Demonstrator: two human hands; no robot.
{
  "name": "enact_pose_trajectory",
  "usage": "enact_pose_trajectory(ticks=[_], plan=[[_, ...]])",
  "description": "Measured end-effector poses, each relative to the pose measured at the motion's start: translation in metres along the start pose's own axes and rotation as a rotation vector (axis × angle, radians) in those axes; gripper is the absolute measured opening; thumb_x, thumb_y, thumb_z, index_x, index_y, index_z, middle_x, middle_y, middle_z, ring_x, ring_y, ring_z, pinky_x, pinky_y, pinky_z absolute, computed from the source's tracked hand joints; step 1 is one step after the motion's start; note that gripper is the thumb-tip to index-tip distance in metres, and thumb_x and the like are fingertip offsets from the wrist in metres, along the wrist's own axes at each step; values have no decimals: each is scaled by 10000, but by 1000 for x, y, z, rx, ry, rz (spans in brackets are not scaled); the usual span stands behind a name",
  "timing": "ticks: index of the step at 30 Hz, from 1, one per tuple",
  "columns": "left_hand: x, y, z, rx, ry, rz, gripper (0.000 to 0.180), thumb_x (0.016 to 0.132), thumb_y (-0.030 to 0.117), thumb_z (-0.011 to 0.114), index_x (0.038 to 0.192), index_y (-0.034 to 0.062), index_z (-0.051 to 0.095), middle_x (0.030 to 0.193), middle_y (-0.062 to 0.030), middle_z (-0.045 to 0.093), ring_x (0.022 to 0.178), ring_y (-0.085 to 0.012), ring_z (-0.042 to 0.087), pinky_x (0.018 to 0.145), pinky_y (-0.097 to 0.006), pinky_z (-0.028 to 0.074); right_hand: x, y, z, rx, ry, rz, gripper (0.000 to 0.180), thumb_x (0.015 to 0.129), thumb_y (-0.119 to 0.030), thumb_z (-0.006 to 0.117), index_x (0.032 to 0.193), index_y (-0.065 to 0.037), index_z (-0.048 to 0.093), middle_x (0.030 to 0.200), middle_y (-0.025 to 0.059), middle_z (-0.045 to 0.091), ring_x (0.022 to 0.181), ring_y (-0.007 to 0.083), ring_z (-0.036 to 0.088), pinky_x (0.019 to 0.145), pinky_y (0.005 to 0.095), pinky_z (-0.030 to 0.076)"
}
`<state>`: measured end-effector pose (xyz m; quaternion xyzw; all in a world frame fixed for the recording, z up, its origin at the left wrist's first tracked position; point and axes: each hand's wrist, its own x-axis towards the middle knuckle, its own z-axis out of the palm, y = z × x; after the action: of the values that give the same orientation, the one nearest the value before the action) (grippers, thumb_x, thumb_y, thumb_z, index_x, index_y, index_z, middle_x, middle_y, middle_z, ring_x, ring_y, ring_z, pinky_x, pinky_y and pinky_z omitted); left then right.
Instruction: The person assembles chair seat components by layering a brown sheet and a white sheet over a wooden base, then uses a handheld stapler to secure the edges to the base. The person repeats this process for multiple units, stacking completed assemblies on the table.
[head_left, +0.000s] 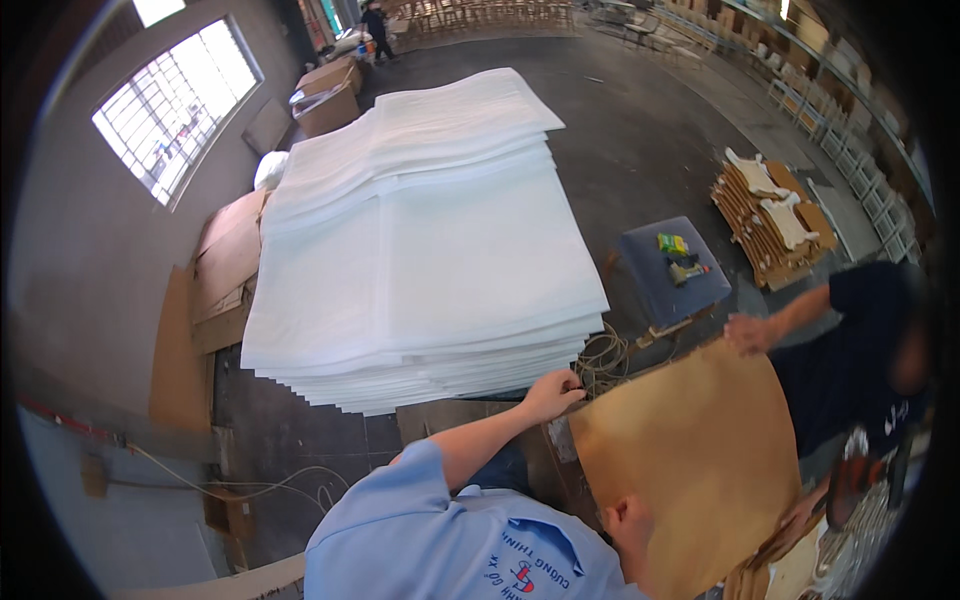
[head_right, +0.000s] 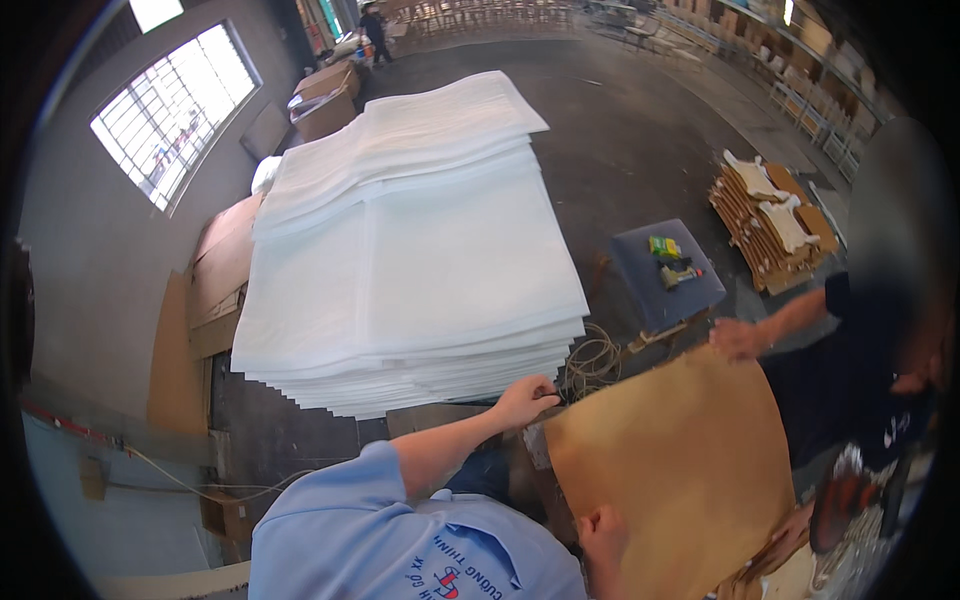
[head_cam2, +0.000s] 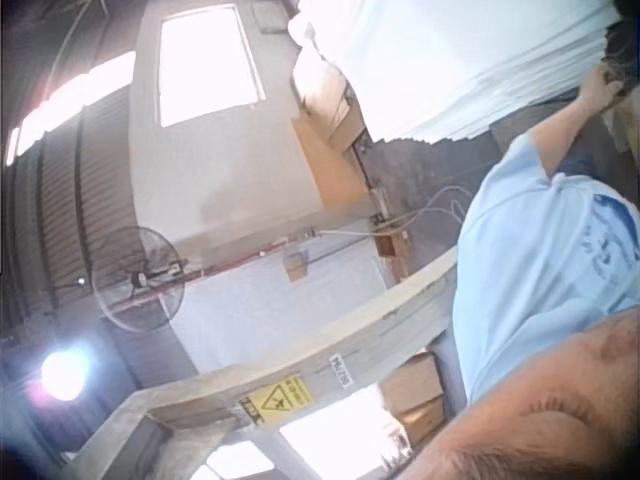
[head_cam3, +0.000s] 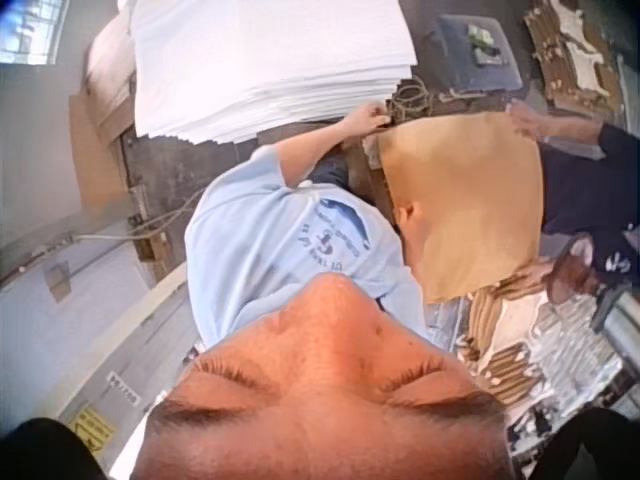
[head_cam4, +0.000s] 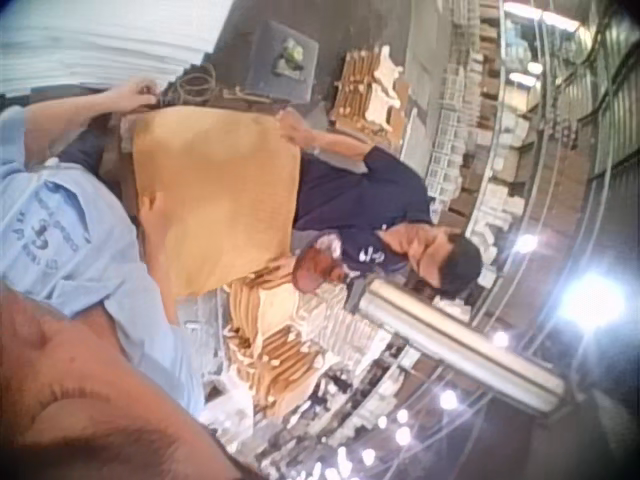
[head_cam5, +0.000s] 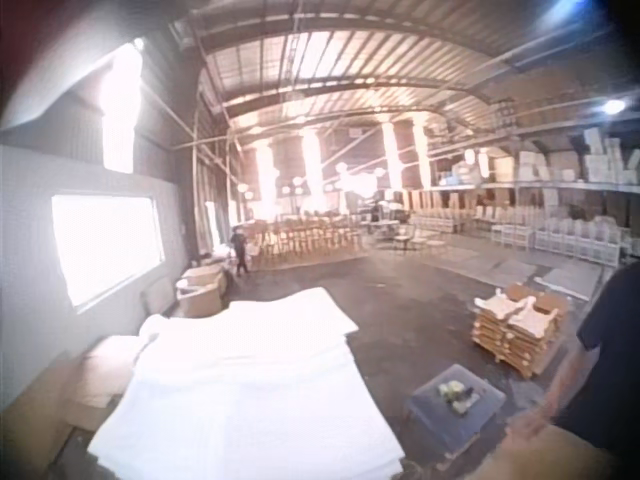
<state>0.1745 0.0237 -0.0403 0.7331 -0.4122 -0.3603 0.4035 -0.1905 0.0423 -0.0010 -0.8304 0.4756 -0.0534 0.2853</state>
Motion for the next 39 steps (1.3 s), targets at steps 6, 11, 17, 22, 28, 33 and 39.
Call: enact_pose_trajectory(ticks=[6,11,17,22,28,33,39], plan=[[-2,-59,-123,807,297,-42,928,887,278,865,1703,209,428,1787,-225,252,1674,-511,165,1335,-703,136,3,-11,-7,-46,-94,183,243,813,-136,873,894,-75,652,870,128,693,815,363,702,724,486,548],[44,-96,-242,751,233,-136,697,907,67,694,1583,183,574,1576,-228,559,1494,-448,495,1243,-598,384,18,-18,-5,-56,-45,83,245,795,-147,889,868,-76,666,801,131,693,763,336,714,695,458,558],[81,-74,-293,738,169,44,658,892,12,624,1524,194,632,1325,-174,706,1292,-395,645,1090,-570,494,12,-3,0,-111,-82,124,269,769,-181,902,855,-80,668,809,152,701,761,361,718,698,481,568],[57,-116,-240,962,124,273,690,986,63,578,1653,223,507,1581,-259,519,1455,-499,505,1169,-709,381,7,-9,9,-209,-37,219,259,772,-188,890,861,-80,672,825,158,710,784,380,726,711,502,569],[79,-121,-239,1102,149,282,840,964,31,582,1734,300,384,1744,-281,327,1586,-555,340,1261,-732,275,9,-31,5,-127,11,321,241,783,-188,877,876,-79,683,830,159,712,802,394,728,715,505,568],[86,-103,-265,1165,19,239,963,890,69,721,1749,280,341,1768,-257,314,1589,-532,349,1265,-699,299,13,-36,4,-149,15,296,198,794,-170,860,865,-78,699,862,161,740,843,408,740,735,512,576],[108,-5,-332,1123,115,372,876,797,154,849,1599,101,500,1557,-209,604,1366,-417,606,1133,-548,462,-2,-49,-8,-157,-162,441,504,945,-355,797,1390,-135,714,1236,264,769,1176,322,757,1034,566,572]])
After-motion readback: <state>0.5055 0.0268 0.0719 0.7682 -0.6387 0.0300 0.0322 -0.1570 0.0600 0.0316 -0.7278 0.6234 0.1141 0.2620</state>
